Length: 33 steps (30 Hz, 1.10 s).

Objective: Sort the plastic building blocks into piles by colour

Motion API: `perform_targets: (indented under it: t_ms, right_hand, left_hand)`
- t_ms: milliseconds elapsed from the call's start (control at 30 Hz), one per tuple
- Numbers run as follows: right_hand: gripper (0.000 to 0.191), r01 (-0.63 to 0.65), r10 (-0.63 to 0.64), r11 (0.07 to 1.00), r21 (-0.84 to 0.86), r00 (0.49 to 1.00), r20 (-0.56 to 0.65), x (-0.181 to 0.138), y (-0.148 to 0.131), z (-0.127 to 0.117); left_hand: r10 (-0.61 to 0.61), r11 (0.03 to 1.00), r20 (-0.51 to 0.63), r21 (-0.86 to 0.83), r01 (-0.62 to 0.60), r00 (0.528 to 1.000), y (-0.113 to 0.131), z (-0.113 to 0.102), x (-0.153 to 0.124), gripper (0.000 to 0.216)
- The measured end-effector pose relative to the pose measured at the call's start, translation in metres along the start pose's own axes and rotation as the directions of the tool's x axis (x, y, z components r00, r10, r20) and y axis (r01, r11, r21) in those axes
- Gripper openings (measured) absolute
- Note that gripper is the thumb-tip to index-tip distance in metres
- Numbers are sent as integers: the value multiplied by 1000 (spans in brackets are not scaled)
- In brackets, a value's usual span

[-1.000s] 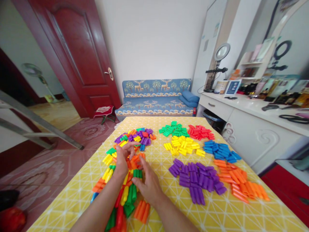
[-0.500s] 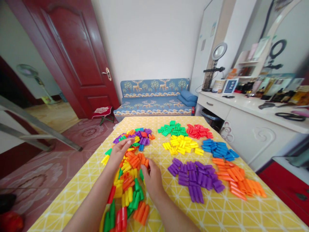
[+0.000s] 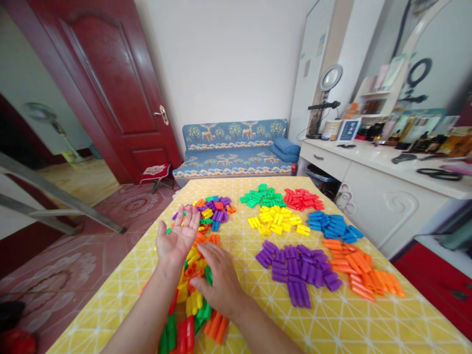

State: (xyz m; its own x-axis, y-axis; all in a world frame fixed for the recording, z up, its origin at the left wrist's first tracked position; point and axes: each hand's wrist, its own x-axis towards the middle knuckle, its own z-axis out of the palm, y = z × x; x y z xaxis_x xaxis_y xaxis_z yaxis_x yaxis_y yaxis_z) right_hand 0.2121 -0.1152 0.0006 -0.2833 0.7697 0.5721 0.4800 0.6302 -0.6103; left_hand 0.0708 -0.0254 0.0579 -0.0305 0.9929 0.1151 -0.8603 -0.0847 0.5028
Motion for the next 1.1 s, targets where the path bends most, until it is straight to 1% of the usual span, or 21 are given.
perform_targets:
  t_ms: [67, 100, 167, 200, 233, 267, 300, 333, 367, 400, 433, 500, 567, 667, 733, 767, 800, 867, 967, 1033, 1100]
  right_hand:
    - [56, -5, 6, 1000, -14, 1000, 17, 1, -3, -2]
    - [50, -38, 38, 999, -36, 999, 4, 3, -3, -5]
    - [37, -144, 138, 985, -100, 988, -63, 7, -3, -14]
    - [31, -206, 195, 969, -139, 977, -83, 10, -2, -21]
    - [26, -264, 254, 947, -184, 964, -73, 12, -2, -28]
    - [24, -309, 311, 922, -233, 950, -30, 13, -1, -35]
    - [27, -332, 357, 900, -283, 933, 41, 14, -1, -41]
    - [31, -337, 391, 885, -322, 913, 119, 15, -1, -45]
    - [33, -328, 407, 880, -344, 893, 190, 14, -1, -49]
    - [32, -316, 409, 883, -347, 880, 240, 14, -1, -50]
    - [27, -308, 403, 891, -333, 875, 269, 13, 0, -49]
    - [13, -316, 389, 909, -273, 877, 281, 12, 6, -45]
    - [1, -373, 409, 909, -187, 883, 229, 11, 17, -37]
    - [12, -470, 468, 883, 5, 880, 76, 8, 37, -26]
    - [16, -460, 462, 874, 155, 887, 28, 6, 46, -21]
    - [18, -437, 444, 871, 222, 896, 21, 5, 49, -19]
    - [19, -416, 430, 865, 280, 903, 12, 5, 50, -17]
    - [20, -400, 435, 843, 359, 900, -17, 3, 50, -14]
    - [21, -422, 485, 813, 401, 872, -66, 4, 48, -11]
    - [19, -419, 495, 811, 409, 864, -95, 6, 47, -10]
    - [15, -409, 491, 817, 406, 863, -118, 7, 46, -10]
  left_hand:
    - [-24, 1000, 22, 11, 24, 999, 3, 6, -2, 52]
    - [-36, 997, 35, 66, 34, 999, 6, 7, -3, 52]
    - [-61, 953, 56, 301, 41, 997, 15, 5, -1, 53]
    - [-76, 880, 61, 473, 38, 995, 20, 2, 0, 54]
    - [-88, 754, 59, 657, 28, 994, 24, -2, 2, 53]
    - [-106, 583, 71, 812, 4, 992, 26, -7, 3, 50]
    - [-144, 408, 87, 913, -21, 986, 27, -13, 4, 46]
    - [-183, 269, 109, 962, -57, 977, 27, -18, 4, 44]
    - [-224, 183, 136, 978, -95, 965, 25, -23, 4, 41]
    - [-262, 148, 158, 981, -122, 952, 22, -26, 3, 39]
    - [-301, 150, 183, 978, -143, 936, 18, -29, 1, 37]
    - [-386, 187, 216, 970, -153, 897, 9, -30, -3, 38]
    - [-434, 199, 260, 961, -190, 863, 3, -27, -8, 41]
    - [-499, 178, 360, 933, -314, 788, -2, -22, -13, 46]
    - [-512, 161, 403, 913, -376, 759, -6, -22, -13, 49]
    - [-502, 156, 415, 907, -392, 759, -9, -23, -13, 48]
    - [-479, 153, 419, 905, -397, 771, -12, -24, -13, 46]
    - [-423, 157, 407, 913, -377, 810, -20, -27, -13, 39]
    - [-372, 184, 349, 936, -300, 860, -30, -29, -13, 30]
    - [-353, 191, 325, 943, -272, 877, -34, -27, -14, 27]
    - [-325, 171, 323, 945, -280, 889, -35, -25, -14, 24]
